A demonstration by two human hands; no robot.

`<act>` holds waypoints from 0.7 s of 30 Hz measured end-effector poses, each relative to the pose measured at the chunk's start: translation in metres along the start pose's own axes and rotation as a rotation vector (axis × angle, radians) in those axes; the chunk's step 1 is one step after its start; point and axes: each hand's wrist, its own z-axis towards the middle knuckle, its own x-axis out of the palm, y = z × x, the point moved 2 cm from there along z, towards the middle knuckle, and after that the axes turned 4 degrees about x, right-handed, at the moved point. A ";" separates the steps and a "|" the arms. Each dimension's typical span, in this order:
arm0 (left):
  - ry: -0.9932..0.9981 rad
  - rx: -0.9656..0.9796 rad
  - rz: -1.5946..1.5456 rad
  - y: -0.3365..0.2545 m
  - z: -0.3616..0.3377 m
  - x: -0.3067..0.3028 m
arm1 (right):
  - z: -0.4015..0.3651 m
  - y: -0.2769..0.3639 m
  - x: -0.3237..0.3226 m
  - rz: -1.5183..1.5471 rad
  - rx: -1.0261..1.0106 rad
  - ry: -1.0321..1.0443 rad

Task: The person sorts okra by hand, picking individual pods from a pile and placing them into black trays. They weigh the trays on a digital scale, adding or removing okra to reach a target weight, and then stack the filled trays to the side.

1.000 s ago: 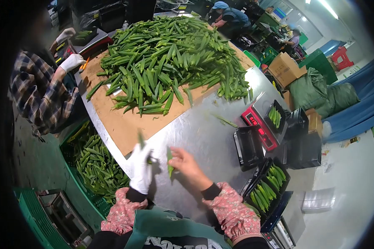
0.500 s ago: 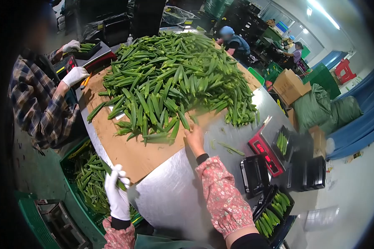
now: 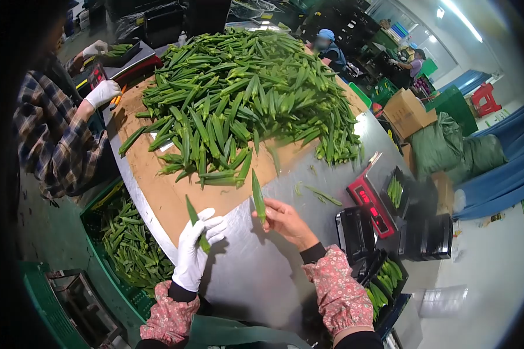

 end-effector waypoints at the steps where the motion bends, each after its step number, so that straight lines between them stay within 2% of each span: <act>1: 0.026 -0.024 -0.013 0.003 -0.004 0.005 | -0.012 -0.002 0.006 -0.007 0.015 0.019; 6: 0.136 -0.134 -0.069 0.016 -0.031 0.007 | -0.057 -0.010 0.035 -0.071 0.050 0.040; 11: 0.056 -0.086 -0.025 0.019 -0.056 0.003 | -0.084 -0.011 0.069 -0.200 -0.014 0.051; 15: 0.080 0.030 0.117 0.015 -0.074 0.008 | -0.101 -0.022 0.091 -0.292 -0.035 0.064; 18: -0.016 0.134 0.206 0.003 -0.094 0.017 | -0.104 -0.039 0.101 -0.314 -0.025 0.029; 19: -0.086 0.238 0.213 0.003 -0.097 0.015 | -0.102 -0.049 0.104 -0.358 -0.008 -0.003; 21: -0.168 0.326 0.143 -0.009 -0.102 0.011 | -0.093 -0.072 0.115 -0.447 0.020 -0.074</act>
